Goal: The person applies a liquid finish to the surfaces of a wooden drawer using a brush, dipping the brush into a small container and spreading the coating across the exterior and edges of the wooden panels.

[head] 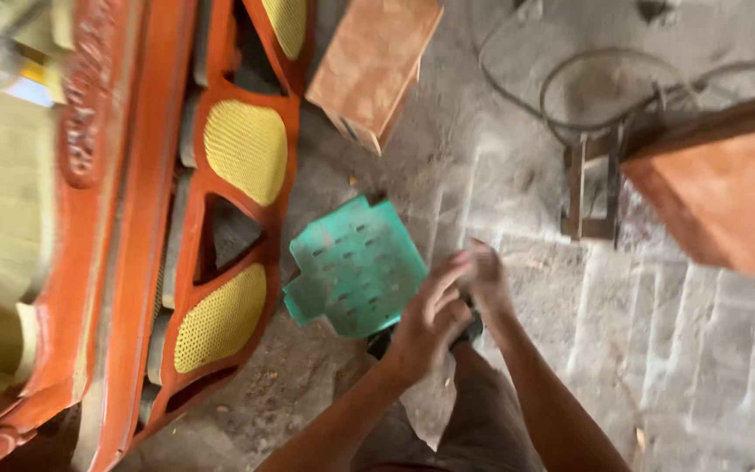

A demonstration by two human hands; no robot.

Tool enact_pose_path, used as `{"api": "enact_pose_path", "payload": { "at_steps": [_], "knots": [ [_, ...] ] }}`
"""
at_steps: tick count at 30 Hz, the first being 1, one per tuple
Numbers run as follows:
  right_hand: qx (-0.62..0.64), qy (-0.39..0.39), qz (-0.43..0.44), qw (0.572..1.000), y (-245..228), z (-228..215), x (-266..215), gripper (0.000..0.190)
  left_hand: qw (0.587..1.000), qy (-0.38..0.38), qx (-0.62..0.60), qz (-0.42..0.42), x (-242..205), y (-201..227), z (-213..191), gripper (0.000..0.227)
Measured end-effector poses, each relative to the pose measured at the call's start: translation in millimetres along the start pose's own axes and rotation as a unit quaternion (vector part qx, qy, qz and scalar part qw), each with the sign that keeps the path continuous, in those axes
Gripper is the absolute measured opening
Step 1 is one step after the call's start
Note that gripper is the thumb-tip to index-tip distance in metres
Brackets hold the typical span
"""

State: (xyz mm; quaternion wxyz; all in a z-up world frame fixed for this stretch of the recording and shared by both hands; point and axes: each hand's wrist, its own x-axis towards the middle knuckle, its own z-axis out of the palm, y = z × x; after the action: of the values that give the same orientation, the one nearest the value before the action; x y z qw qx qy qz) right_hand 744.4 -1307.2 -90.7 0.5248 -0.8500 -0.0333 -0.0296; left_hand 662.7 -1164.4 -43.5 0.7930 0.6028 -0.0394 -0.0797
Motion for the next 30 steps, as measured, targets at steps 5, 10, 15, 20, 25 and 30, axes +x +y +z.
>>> {"api": "enact_pose_path", "payload": {
  "at_steps": [5, 10, 15, 20, 25, 30],
  "knots": [
    [0.324, -0.100, -0.072, 0.938, -3.9, -49.5, -23.3, 0.060, 0.894, -0.026, 0.357, 0.269, 48.1, 48.1, 67.9, 0.066],
    [-0.066, -0.145, -0.279, 0.947, -50.0, -116.6, 16.0, 0.058, 0.828, 0.064, 0.471, 0.297, 49.2, 66.5, 40.3, 0.073],
    [0.302, -0.281, 0.066, 0.909, -121.7, -114.3, 59.0, 0.035, 0.751, 0.403, 0.482, 0.203, 58.9, 61.9, -92.8, 0.060],
    [0.119, -0.330, -0.057, 0.935, -189.9, -96.8, 93.4, 0.026, 0.591, 0.612, 0.504, 0.152, 59.0, 87.9, -236.5, 0.065],
    [-0.040, -0.347, -0.234, 0.907, -239.0, -29.0, 135.4, 0.026, 0.570, 0.671, 0.463, 0.106, 79.4, 115.5, -367.7, 0.079],
    [-0.085, -0.439, -0.284, 0.848, -252.8, 54.4, 183.2, 0.031, 0.648, 0.634, 0.394, -0.151, 109.6, 143.0, -469.6, 0.098]
  ]
}}
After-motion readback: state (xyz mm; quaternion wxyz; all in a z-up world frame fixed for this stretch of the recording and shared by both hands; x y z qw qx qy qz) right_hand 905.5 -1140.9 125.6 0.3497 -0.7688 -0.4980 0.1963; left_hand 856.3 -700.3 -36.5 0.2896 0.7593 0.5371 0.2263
